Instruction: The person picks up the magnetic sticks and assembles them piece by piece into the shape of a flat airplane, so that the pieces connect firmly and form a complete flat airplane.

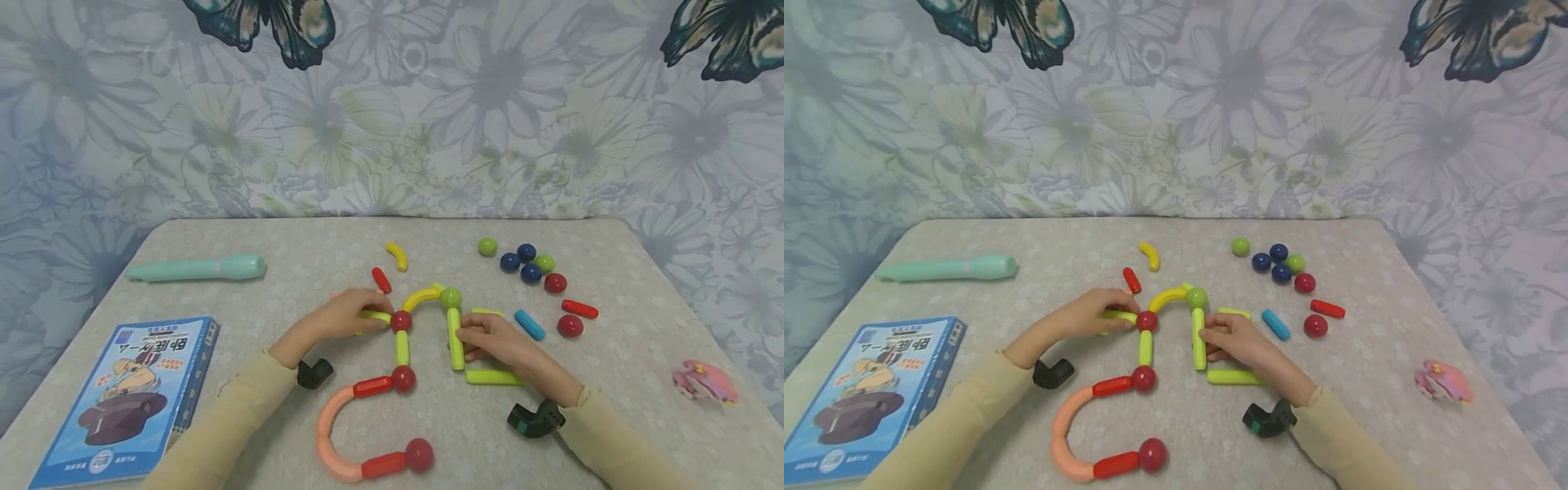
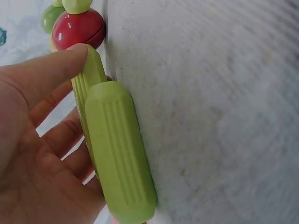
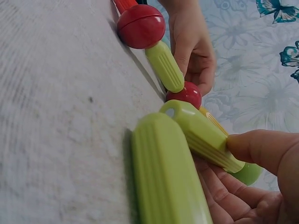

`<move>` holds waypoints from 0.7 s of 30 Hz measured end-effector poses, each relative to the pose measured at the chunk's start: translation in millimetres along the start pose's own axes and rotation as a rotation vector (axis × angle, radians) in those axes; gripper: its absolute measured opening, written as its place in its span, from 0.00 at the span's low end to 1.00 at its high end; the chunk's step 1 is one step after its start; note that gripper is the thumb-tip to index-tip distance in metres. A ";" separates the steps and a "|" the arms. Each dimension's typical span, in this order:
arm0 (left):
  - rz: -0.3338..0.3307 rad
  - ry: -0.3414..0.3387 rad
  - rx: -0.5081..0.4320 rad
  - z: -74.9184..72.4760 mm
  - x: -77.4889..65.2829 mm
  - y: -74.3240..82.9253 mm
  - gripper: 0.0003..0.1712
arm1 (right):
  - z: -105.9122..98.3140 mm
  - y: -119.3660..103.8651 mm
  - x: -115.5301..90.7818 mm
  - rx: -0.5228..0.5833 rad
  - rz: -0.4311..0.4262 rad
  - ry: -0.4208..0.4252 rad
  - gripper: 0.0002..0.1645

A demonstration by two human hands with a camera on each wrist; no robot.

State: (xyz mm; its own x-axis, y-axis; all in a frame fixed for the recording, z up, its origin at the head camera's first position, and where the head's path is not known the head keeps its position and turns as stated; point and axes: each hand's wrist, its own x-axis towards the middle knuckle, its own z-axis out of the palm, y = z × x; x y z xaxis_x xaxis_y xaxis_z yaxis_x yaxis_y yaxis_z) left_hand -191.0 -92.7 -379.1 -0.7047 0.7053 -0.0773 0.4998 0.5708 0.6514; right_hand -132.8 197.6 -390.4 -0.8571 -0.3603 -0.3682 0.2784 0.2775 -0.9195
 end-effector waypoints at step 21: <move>0.078 0.025 0.004 -0.9 -15.2 -6.8 0.11 | 1.6 2.7 -3.6 0.004 -0.047 -0.029 0.20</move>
State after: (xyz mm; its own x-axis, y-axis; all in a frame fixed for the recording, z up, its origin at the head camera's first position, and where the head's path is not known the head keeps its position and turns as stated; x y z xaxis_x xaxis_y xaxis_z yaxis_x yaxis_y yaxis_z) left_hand -184.1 -107.6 -381.7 -0.6755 0.7373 -0.0075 0.5559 0.5159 0.6518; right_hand -128.2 198.2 -391.8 -0.8564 -0.3982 -0.3287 0.2400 0.2567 -0.9362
